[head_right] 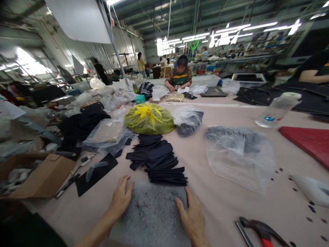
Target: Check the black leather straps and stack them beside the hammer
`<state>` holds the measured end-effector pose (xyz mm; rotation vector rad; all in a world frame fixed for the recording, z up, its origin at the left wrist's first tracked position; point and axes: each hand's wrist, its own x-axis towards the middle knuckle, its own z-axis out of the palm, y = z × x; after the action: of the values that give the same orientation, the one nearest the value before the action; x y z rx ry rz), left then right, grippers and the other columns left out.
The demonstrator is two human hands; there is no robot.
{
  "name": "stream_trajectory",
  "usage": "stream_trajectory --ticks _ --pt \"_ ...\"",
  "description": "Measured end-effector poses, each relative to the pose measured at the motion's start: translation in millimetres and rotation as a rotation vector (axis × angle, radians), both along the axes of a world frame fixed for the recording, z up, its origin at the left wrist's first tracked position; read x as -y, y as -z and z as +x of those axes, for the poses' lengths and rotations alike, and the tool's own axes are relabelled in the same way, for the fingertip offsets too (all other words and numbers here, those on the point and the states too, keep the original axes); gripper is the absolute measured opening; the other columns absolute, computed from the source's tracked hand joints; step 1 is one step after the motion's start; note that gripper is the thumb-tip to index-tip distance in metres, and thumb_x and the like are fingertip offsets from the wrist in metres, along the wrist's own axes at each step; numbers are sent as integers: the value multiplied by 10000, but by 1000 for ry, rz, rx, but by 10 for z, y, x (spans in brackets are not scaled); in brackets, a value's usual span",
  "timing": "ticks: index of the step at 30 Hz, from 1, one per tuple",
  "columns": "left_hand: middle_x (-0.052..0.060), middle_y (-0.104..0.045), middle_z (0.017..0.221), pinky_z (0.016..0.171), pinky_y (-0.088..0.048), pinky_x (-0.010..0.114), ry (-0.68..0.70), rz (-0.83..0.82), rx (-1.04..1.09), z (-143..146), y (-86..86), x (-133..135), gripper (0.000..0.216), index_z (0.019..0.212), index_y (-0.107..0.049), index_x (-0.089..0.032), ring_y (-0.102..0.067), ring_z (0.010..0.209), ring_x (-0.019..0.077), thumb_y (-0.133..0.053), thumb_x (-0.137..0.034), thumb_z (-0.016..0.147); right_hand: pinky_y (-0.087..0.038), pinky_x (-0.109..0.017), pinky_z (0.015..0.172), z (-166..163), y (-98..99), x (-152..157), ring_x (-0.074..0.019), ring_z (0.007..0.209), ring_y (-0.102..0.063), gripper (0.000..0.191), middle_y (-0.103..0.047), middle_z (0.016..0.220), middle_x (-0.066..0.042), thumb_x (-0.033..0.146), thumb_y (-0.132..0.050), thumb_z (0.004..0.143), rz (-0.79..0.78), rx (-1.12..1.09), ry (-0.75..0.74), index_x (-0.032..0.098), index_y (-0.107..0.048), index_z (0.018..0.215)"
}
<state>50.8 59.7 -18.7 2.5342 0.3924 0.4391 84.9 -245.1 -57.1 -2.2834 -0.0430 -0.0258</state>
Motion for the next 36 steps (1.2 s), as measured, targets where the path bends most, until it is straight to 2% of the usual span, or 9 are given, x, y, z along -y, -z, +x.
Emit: stream_trajectory --ticks 3,6,14,17,22,25,28,32,36 --pt "218 -525 1362 1070 -433 496 9 -66 -58 -289 168 18 475 1263 -550 -71 -491 1294 322 -460 -372 908 -386 -527 1041 -8 47 -1 -371 1210 -504 660 -562 1283 -199 515 -452 844 -26 38 37 69 -505 1328" --pt "205 -474 1429 1120 -375 496 32 -172 -71 -353 204 -2 511 1304 -527 -82 -437 1345 306 -469 -388 900 -416 -513 1010 -140 94 -14 -359 1163 -529 597 -572 1234 -197 434 -461 833 28 76 58 66 -522 1298" --pt "156 -508 1414 1132 -368 483 84 -223 -97 -652 190 -423 467 1192 -617 -147 -447 1340 304 -510 -459 861 -521 -368 708 -1201 480 -255 -292 934 -611 495 -580 1140 -140 428 -472 904 136 92 150 172 -479 1328" --pt "152 -534 1387 1131 -372 480 67 -200 -105 -724 210 -508 477 1174 -627 -151 -474 1317 301 -516 -478 846 -517 -377 702 -1360 553 -375 -306 932 -608 488 -568 1143 -135 467 -446 906 149 113 192 203 -466 1316" --pt "149 -545 1368 1113 -396 469 -6 -138 -90 -697 264 -707 492 1123 -649 -162 -496 1295 305 -511 -521 816 -491 -406 888 -1242 464 -614 -318 1080 -570 459 -550 1170 -137 341 -453 865 199 126 105 187 -444 1298" --pt "169 -560 1338 1105 -394 494 -102 -69 -87 -737 283 -1096 528 1093 -649 -160 -509 1275 331 -514 -554 770 -515 -361 858 -1188 338 -967 -286 1036 -607 569 -553 1207 -131 282 -465 798 309 85 -61 172 -414 1354" --pt "168 -584 1306 1086 -414 498 -133 10 -97 -824 291 -1485 544 1107 -636 -169 -529 1252 334 -501 -560 753 -530 -322 782 -1102 204 -1237 -246 892 -650 565 -609 1162 -112 251 -475 736 377 -34 -138 177 -523 1294" --pt "194 -580 1286 1070 -413 541 -118 172 -25 -735 231 -1538 495 1069 -644 -152 -542 1219 360 -467 -531 804 -534 -325 785 -749 85 -1046 -264 849 -667 400 -702 1008 -122 359 -563 711 470 -298 73 170 -650 1052" --pt "185 -549 1310 1072 -418 518 -77 139 103 18 -79 -1162 436 1123 -617 -138 -528 1236 334 -429 -452 886 -572 -365 684 -222 -41 -595 -358 1034 -649 613 -649 1170 -210 479 -737 586 750 -691 339 145 -560 1069"
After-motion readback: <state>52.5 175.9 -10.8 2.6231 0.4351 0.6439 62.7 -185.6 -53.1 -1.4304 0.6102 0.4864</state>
